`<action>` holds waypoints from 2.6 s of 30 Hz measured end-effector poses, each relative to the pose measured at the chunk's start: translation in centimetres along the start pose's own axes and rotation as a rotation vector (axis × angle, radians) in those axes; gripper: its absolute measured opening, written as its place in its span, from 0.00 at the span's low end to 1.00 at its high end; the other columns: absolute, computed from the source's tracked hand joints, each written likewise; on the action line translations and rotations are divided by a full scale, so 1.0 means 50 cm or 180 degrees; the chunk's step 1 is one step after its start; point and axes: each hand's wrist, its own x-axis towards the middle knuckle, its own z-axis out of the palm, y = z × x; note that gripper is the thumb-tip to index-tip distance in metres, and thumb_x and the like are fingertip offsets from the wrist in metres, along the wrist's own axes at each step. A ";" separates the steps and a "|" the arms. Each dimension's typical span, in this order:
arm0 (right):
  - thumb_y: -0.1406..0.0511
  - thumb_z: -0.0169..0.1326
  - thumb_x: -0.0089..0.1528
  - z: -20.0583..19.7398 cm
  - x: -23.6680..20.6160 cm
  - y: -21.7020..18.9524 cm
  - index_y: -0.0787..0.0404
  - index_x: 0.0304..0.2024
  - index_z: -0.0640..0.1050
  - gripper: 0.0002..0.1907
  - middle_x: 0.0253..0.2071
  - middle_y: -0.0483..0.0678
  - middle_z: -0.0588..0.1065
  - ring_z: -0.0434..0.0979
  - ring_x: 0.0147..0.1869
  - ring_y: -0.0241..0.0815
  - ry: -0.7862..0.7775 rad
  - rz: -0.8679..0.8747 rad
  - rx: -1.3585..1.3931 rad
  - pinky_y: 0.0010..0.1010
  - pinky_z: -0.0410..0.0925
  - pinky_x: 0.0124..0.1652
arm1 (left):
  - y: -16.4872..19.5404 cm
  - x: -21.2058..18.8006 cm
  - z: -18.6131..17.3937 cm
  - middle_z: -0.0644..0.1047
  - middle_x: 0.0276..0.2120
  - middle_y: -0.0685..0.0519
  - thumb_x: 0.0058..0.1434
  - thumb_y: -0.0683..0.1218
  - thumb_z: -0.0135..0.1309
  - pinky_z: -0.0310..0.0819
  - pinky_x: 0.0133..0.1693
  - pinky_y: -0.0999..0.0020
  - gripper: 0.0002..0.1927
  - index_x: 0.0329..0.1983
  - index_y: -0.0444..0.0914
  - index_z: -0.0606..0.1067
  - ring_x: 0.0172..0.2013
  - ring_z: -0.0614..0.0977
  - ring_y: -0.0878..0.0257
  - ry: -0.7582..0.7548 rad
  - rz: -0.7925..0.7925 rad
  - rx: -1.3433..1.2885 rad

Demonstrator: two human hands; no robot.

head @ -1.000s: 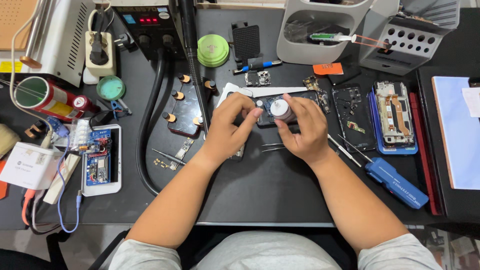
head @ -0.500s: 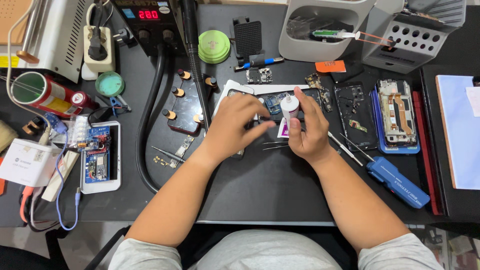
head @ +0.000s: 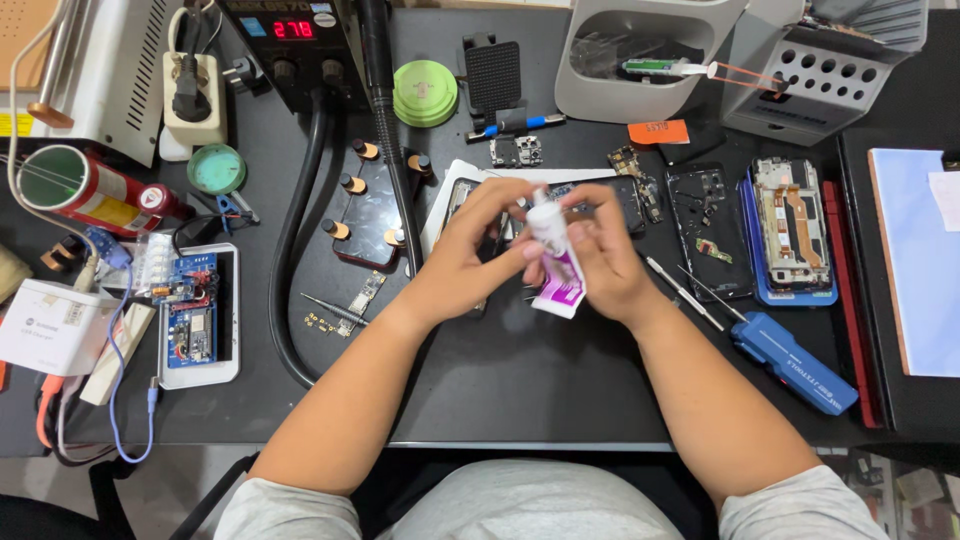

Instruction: The person applies adhesive along the edges of a smartphone frame using a tube, then picks up a screen assembly and aligns it with the frame. The workspace contains various tools and disassembled phone parts.

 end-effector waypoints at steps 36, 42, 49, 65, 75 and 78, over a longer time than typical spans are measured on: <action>0.69 0.52 0.73 -0.024 0.026 0.038 0.67 0.60 0.70 0.14 0.49 0.51 0.77 0.81 0.49 0.40 0.1557 -0.0615 -0.0425 0.35 0.79 0.45 | -0.015 0.011 0.016 0.73 0.41 0.43 0.40 0.66 0.69 0.64 0.46 0.54 0.56 0.68 0.33 0.65 0.43 0.72 0.48 0.0449 -0.0759 0.4367; 0.68 0.48 0.75 -0.022 0.024 0.036 0.61 0.62 0.60 0.16 0.53 0.52 0.75 0.81 0.52 0.40 0.1333 -0.0672 -0.0337 0.38 0.80 0.48 | -0.015 0.011 0.016 0.71 0.46 0.41 0.41 0.58 0.69 0.67 0.48 0.53 0.56 0.69 0.27 0.61 0.47 0.72 0.47 0.0776 -0.0567 0.3788; 0.72 0.55 0.70 0.000 0.024 0.019 0.62 0.66 0.58 0.26 0.50 0.50 0.70 0.82 0.53 0.44 0.1120 -0.0443 -0.0094 0.41 0.80 0.53 | 0.002 0.006 0.011 0.70 0.55 0.40 0.49 0.47 0.72 0.70 0.59 0.56 0.49 0.70 0.29 0.60 0.57 0.73 0.48 0.1329 0.0344 0.1985; 0.79 0.64 0.57 0.063 0.003 0.016 0.58 0.68 0.59 0.42 0.50 0.44 0.69 0.76 0.50 0.31 0.1201 -0.0128 -0.0413 0.25 0.74 0.49 | -0.072 0.007 0.009 0.77 0.53 0.49 0.73 0.51 0.54 0.71 0.57 0.69 0.23 0.63 0.31 0.70 0.53 0.77 0.65 0.1687 -0.0360 -0.1305; 0.81 0.63 0.59 0.057 -0.007 0.007 0.58 0.72 0.58 0.44 0.50 0.44 0.69 0.75 0.53 0.34 0.1078 -0.0506 -0.0447 0.29 0.74 0.56 | -0.056 0.018 0.009 0.79 0.53 0.46 0.71 0.72 0.27 0.75 0.58 0.59 0.42 0.63 0.34 0.71 0.53 0.81 0.55 0.1409 -0.0938 -0.3057; 0.82 0.63 0.60 0.053 -0.005 0.004 0.58 0.73 0.58 0.44 0.51 0.45 0.69 0.74 0.53 0.34 0.1061 -0.0599 -0.0346 0.28 0.73 0.57 | -0.036 0.025 0.018 0.79 0.53 0.45 0.63 0.78 0.24 0.76 0.57 0.57 0.50 0.64 0.34 0.69 0.53 0.81 0.53 0.0965 -0.1375 -0.3416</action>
